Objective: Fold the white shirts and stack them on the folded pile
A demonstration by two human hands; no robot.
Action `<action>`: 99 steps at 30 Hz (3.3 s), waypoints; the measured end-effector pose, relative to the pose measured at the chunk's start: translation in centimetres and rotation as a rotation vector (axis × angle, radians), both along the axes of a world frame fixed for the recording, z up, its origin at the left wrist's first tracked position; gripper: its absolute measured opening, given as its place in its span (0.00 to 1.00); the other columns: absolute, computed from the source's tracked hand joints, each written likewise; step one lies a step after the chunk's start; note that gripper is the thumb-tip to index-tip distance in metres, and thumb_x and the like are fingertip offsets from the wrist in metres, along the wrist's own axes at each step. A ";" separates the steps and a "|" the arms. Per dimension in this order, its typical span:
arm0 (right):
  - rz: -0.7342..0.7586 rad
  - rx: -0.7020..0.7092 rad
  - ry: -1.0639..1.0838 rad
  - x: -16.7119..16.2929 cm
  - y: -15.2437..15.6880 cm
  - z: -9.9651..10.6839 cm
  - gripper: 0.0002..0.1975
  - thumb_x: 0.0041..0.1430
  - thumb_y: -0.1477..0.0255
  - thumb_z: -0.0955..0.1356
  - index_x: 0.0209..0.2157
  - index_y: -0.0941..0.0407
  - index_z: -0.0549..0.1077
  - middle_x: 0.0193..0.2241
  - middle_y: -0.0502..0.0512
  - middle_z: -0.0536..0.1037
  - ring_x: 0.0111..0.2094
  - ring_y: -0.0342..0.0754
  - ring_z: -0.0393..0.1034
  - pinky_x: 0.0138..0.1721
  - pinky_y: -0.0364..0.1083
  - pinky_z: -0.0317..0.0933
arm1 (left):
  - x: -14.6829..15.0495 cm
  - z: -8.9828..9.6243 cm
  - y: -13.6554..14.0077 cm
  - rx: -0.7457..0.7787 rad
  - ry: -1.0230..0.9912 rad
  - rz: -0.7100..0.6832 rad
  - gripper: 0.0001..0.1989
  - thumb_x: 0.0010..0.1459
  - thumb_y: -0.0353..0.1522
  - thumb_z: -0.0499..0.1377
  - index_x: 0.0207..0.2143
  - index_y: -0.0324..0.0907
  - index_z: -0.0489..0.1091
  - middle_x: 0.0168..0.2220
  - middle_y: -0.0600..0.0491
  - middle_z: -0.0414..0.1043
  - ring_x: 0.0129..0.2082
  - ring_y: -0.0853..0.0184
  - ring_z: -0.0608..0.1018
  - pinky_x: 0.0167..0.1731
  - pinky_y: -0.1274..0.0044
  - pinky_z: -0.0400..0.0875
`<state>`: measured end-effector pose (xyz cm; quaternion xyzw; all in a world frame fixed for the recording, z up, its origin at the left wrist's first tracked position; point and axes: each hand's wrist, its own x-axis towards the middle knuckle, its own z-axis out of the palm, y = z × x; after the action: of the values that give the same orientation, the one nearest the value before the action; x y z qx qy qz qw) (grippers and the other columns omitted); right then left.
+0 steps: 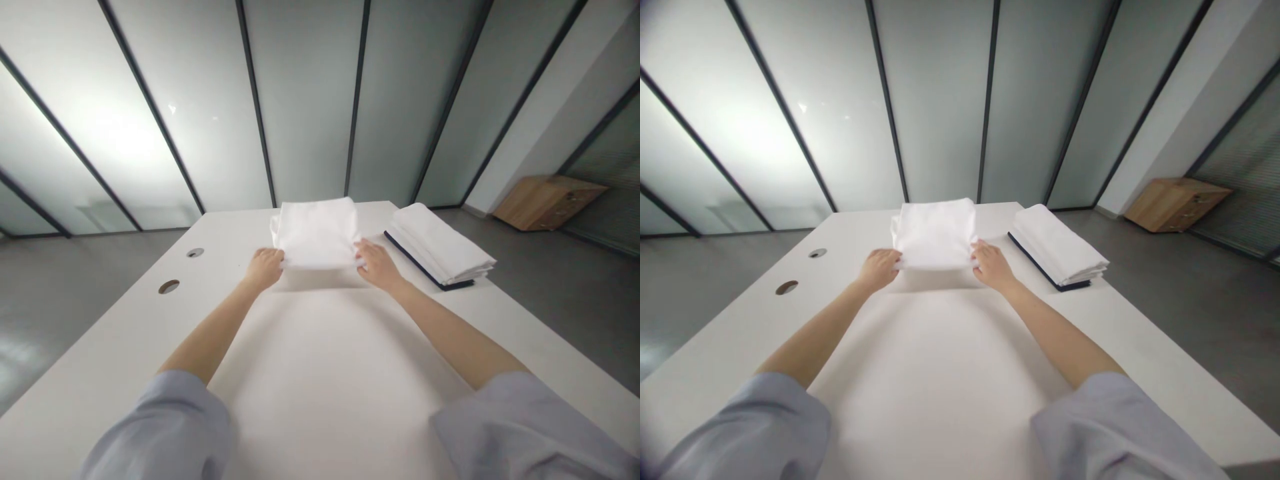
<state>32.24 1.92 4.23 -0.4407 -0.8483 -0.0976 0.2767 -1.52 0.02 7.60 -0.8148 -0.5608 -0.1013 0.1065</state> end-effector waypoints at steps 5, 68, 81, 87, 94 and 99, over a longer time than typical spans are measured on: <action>0.069 -0.331 -0.104 0.4 -2.7 -3.9 0.20 0.47 0.75 0.67 0.45 0.55 0.73 0.45 0.58 0.78 0.48 0.55 0.71 0.54 0.52 0.58 | -0.4 -4.6 -3.1 -0.252 0.052 0.057 0.20 0.50 0.27 0.57 0.47 0.44 0.68 0.46 0.49 0.73 0.47 0.60 0.75 0.47 0.71 0.67; -0.204 -0.482 0.344 -0.5 -1.5 -5.0 0.19 0.65 0.56 0.57 0.31 0.54 0.69 0.27 0.55 0.78 0.32 0.52 0.72 0.31 0.44 0.60 | -2.2 -7.7 -1.2 -0.209 -0.668 0.235 0.20 0.64 0.42 0.43 0.35 0.41 0.70 0.35 0.47 0.77 0.38 0.60 0.76 0.39 0.71 0.69; -0.396 -0.267 0.220 -0.9 -1.4 -6.5 0.17 0.62 0.58 0.61 0.40 0.55 0.71 0.36 0.60 0.78 0.38 0.54 0.71 0.39 0.48 0.62 | -1.1 -7.6 -2.0 -0.062 -0.566 0.268 0.31 0.57 0.30 0.48 0.64 0.35 0.53 0.39 0.45 0.74 0.42 0.58 0.77 0.44 0.68 0.70; -0.306 -0.023 0.202 -1.3 -1.1 -4.9 0.23 0.63 0.62 0.60 0.55 0.60 0.66 0.54 0.67 0.70 0.55 0.58 0.62 0.54 0.55 0.57 | 0.3 -6.0 -2.1 0.154 -0.386 0.206 0.31 0.55 0.28 0.51 0.63 0.36 0.57 0.61 0.39 0.60 0.60 0.53 0.63 0.58 0.62 0.60; -0.155 -0.224 -0.172 -6.5 0.8 -1.8 0.27 0.67 0.57 0.57 0.61 0.55 0.63 0.64 0.61 0.59 0.65 0.59 0.49 0.61 0.56 0.46 | 4.7 -5.5 0.1 -0.079 -0.153 0.186 0.31 0.64 0.47 0.44 0.65 0.44 0.55 0.67 0.44 0.52 0.66 0.51 0.55 0.62 0.58 0.51; -0.202 -0.435 -0.232 -8.2 1.0 -3.0 0.27 0.68 0.57 0.56 0.62 0.54 0.62 0.62 0.60 0.64 0.62 0.55 0.56 0.61 0.54 0.46 | 5.2 -7.6 1.0 -0.236 -0.134 0.243 0.35 0.63 0.52 0.39 0.66 0.45 0.53 0.67 0.43 0.51 0.66 0.51 0.54 0.62 0.55 0.49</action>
<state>24.02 2.95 1.21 -0.5583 -0.8270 0.0101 0.0652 3.68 1.07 -0.04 -0.7392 -0.6691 -0.0752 -0.0159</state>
